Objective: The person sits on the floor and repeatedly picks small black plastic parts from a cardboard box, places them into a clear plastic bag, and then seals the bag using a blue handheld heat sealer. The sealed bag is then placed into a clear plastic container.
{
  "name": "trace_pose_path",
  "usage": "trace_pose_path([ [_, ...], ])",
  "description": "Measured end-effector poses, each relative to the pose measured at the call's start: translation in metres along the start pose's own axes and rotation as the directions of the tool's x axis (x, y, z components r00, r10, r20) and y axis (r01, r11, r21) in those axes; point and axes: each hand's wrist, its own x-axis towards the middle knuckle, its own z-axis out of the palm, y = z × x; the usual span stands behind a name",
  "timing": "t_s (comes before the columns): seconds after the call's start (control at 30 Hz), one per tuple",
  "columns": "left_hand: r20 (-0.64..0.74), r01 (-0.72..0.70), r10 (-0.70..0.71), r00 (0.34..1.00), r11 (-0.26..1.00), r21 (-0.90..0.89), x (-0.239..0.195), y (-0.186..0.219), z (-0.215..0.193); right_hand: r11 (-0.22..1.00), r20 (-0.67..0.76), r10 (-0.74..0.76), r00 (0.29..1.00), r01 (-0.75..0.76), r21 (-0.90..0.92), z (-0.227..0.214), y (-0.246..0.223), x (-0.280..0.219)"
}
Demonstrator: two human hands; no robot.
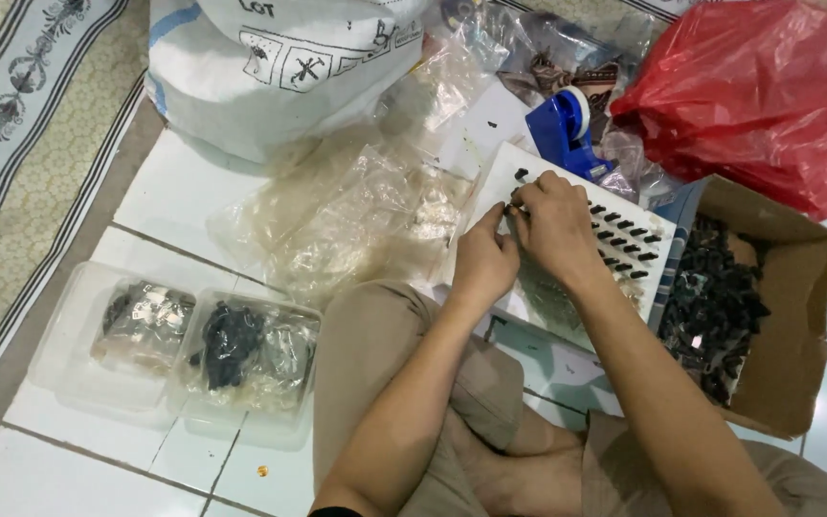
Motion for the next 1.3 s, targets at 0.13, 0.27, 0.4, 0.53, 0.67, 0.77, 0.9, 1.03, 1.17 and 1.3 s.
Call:
trace_pose_path([
  [0.13,-0.017,0.018,-0.017,1.000,0.998,0.059,-0.001,0.003,0.000,1.000,0.022,0.013,1.000,-0.014,0.016,-0.001,-0.001,0.000],
  [0.27,-0.020,0.029,-0.028,0.999,0.998,0.050,-0.001,0.002,0.000,0.999,0.025,0.025,0.999,-0.026,0.042,-0.009,-0.004,-0.001],
  [0.4,-0.018,0.031,-0.030,0.999,0.998,0.060,0.001,0.000,0.003,0.997,0.022,0.035,0.999,-0.036,0.062,-0.015,-0.006,-0.004],
  [0.53,-0.063,0.027,-0.023,0.998,0.998,0.062,-0.006,0.005,0.004,0.990,-0.076,0.035,0.997,-0.024,0.138,-0.021,-0.002,-0.015],
  [0.67,-0.147,0.001,0.017,0.989,0.993,0.121,-0.016,0.021,-0.016,0.980,-0.168,0.029,0.985,0.005,0.198,-0.032,-0.008,-0.045],
  [0.77,-0.242,0.015,0.059,0.968,0.956,0.292,-0.014,0.027,-0.064,0.966,-0.124,0.034,0.992,-0.001,0.260,-0.042,-0.026,-0.094],
  [0.9,-0.391,0.199,-0.023,0.920,0.887,0.417,-0.010,-0.001,-0.145,0.903,0.125,0.136,0.983,-0.174,0.392,-0.052,-0.036,-0.167],
  [1.03,-0.553,0.456,-0.073,0.830,0.661,0.596,-0.004,-0.050,-0.183,0.809,0.414,0.178,0.893,-0.372,0.454,-0.051,-0.037,-0.199],
  [1.17,-0.648,0.581,-0.109,0.754,0.572,0.579,0.003,-0.072,-0.182,0.849,0.380,0.180,0.907,-0.339,0.406,-0.056,-0.052,-0.191],
  [1.3,-0.698,0.547,0.030,0.715,0.597,0.587,-0.008,-0.047,-0.185,0.861,0.287,0.109,0.952,-0.235,0.452,-0.061,-0.058,-0.185],
])
